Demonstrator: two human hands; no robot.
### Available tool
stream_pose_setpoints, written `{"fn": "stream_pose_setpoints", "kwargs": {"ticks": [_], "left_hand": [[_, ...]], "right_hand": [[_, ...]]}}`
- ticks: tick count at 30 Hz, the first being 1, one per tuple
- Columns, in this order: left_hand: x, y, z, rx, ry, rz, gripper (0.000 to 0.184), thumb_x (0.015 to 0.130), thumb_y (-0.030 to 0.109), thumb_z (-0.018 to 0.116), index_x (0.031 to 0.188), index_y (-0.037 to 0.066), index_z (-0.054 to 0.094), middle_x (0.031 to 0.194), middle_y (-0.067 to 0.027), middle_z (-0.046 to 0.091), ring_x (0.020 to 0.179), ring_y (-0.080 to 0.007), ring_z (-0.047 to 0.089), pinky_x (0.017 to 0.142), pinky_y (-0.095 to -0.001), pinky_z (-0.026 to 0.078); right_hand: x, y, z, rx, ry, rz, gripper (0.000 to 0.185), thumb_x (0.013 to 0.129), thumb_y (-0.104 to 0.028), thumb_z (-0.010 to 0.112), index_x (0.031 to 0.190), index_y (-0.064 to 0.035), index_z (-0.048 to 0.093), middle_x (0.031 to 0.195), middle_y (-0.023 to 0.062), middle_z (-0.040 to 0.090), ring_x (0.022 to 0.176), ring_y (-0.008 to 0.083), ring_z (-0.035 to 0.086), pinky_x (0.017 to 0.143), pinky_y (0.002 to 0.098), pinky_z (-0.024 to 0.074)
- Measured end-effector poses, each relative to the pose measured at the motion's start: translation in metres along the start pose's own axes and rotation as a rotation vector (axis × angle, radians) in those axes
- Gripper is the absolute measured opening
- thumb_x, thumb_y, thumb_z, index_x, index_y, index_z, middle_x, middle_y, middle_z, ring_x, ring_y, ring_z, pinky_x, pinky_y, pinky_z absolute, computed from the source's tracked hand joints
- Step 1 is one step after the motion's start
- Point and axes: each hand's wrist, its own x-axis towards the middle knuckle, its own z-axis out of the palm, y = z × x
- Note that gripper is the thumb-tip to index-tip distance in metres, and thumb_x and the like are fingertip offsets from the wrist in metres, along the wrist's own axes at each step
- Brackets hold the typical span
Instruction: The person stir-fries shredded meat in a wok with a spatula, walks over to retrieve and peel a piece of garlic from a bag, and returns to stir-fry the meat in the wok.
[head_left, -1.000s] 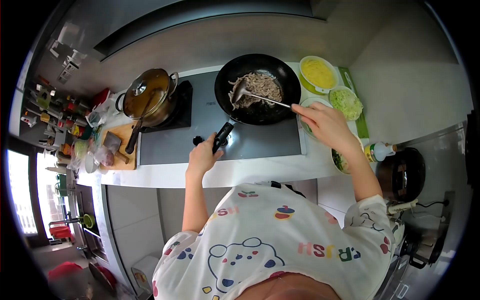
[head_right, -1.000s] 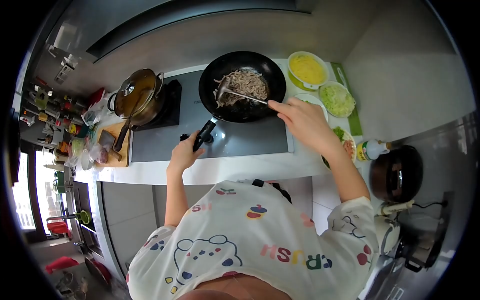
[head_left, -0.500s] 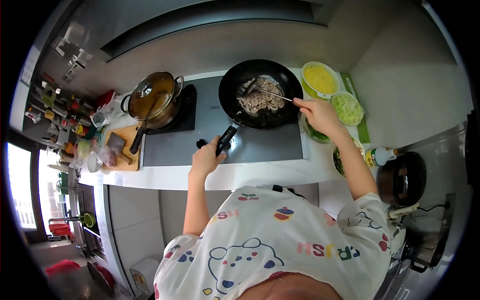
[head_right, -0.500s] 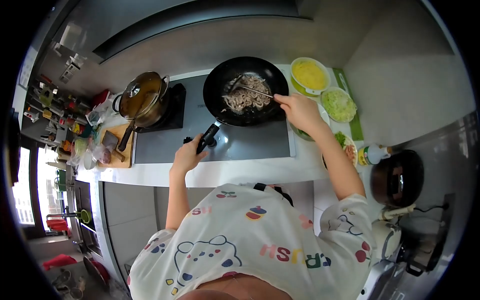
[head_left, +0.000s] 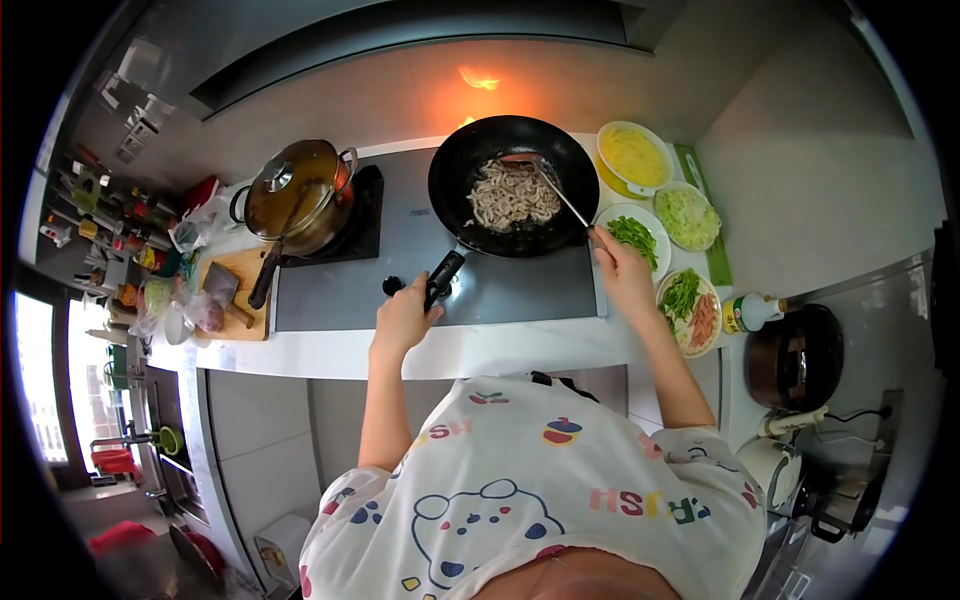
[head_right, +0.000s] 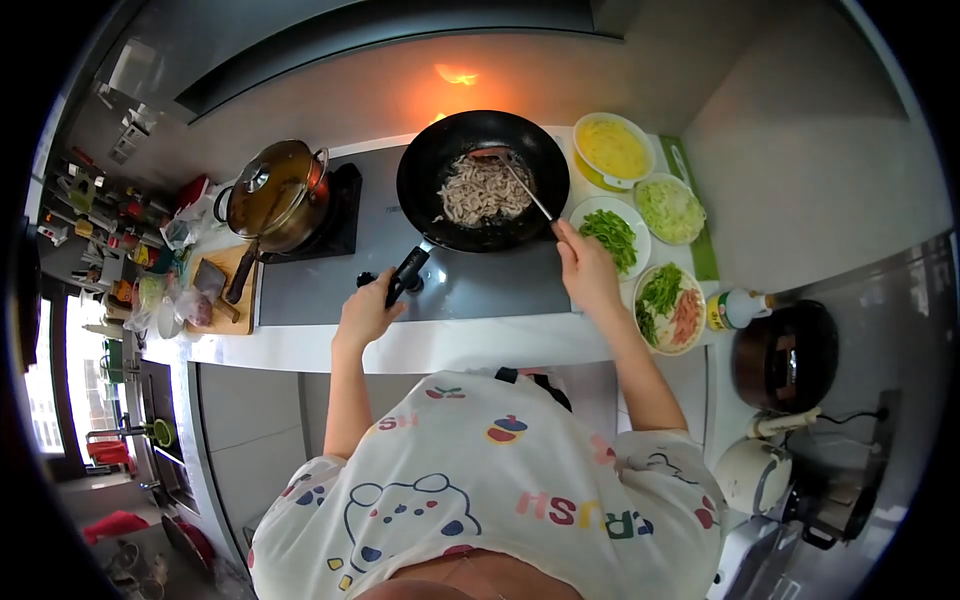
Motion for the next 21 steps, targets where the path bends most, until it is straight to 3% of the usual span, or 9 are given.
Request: {"fn": "stream_pose_setpoints", "kwargs": {"ticks": [7, 12, 15, 16, 19, 20, 21], "left_hand": [[-0.006, 0.001, -0.007, 0.035, -0.028, 0.010, 0.067, 0.084, 0.027, 0.077, 0.143, 0.008, 0.049, 0.103, -0.0198, 0.071, 0.095, -0.0387, 0.068, 0.080, -0.0476, 0.054], [-0.014, -0.007, -0.005, -0.011, 0.038, 0.057, 0.064, 0.086, 0.027, 0.075, 0.142, 0.008, 0.050, 0.103, -0.0199, 0.070, 0.093, -0.0393, 0.068, 0.078, -0.0480, 0.054], [-0.015, -0.011, 0.001, -0.036, 0.116, 0.088, 0.061, 0.086, 0.025, 0.074, 0.140, 0.009, 0.052, 0.101, -0.0186, 0.069, 0.090, -0.0393, 0.068, 0.075, -0.0474, 0.054], [-0.013, -0.011, 0.002, -0.037, 0.131, 0.085, 0.061, 0.086, 0.025, 0.074, 0.140, 0.009, 0.052, 0.100, -0.0184, 0.069, 0.089, -0.0393, 0.068, 0.074, -0.0473, 0.054], [-0.013, -0.007, 0.002, -0.024, 0.172, 0.047, 0.060, 0.085, 0.025, 0.075, 0.139, 0.010, 0.053, 0.099, -0.0170, 0.068, 0.091, -0.0377, 0.067, 0.073, -0.0469, 0.054], [-0.015, -0.006, 0.002, -0.013, 0.191, 0.020, 0.060, 0.085, 0.025, 0.075, 0.139, 0.010, 0.053, 0.099, -0.0164, 0.068, 0.092, -0.0369, 0.067, 0.073, -0.0467, 0.054], [-0.016, -0.006, 0.007, 0.020, 0.295, 0.055, 0.059, 0.085, 0.025, 0.074, 0.138, 0.009, 0.053, 0.101, -0.0135, 0.065, 0.095, -0.0345, 0.064, 0.075, -0.0456, 0.053]], "right_hand": [[-0.012, 0.005, 0.063, 0.105, 0.127, -0.145, 0.043, 0.100, -0.011, 0.055, 0.143, -0.0071, 0.052, 0.114, 0.0177, 0.068, 0.101, 0.0371, 0.063, 0.088, 0.0435, 0.0511], [-0.031, -0.015, 0.054, 0.142, -0.005, 0.048, 0.047, 0.099, -0.014, 0.059, 0.145, -0.0077, 0.051, 0.109, 0.0206, 0.067, 0.098, 0.0386, 0.064, 0.086, 0.0443, 0.0513], [-0.026, -0.030, 0.046, 0.141, 0.023, 0.036, 0.050, 0.098, -0.016, 0.061, 0.145, -0.0070, 0.050, 0.109, 0.0221, 0.066, 0.099, 0.0395, 0.064, 0.087, 0.0443, 0.0511], [-0.023, -0.037, 0.037, 0.100, -0.073, 0.170, 0.051, 0.097, -0.018, 0.063, 0.145, -0.0053, 0.049, 0.117, 0.0227, 0.065, 0.105, 0.0398, 0.064, 0.090, 0.0439, 0.0509], [-0.019, -0.028, 0.043, -0.079, 0.250, -0.220, 0.050, 0.097, -0.020, 0.064, 0.142, -0.0031, 0.052, 0.123, 0.0224, 0.064, 0.110, 0.0396, 0.063, 0.094, 0.0429, 0.0501], [-0.018, -0.048, 0.034, 0.076, 0.245, -0.208, 0.044, 0.097, -0.017, 0.065, 0.137, -0.0006, 0.058, 0.126, 0.0219, 0.062, 0.114, 0.0385, 0.062, 0.096, 0.0401, 0.0499], [-0.016, -0.065, 0.032, 0.230, 0.282, -0.229, 0.035, 0.097, -0.012, 0.063, 0.130, 0.0006, 0.063, 0.121, 0.0203, 0.065, 0.107, 0.0337, 0.065, 0.092, 0.0369, 0.0516]]}}
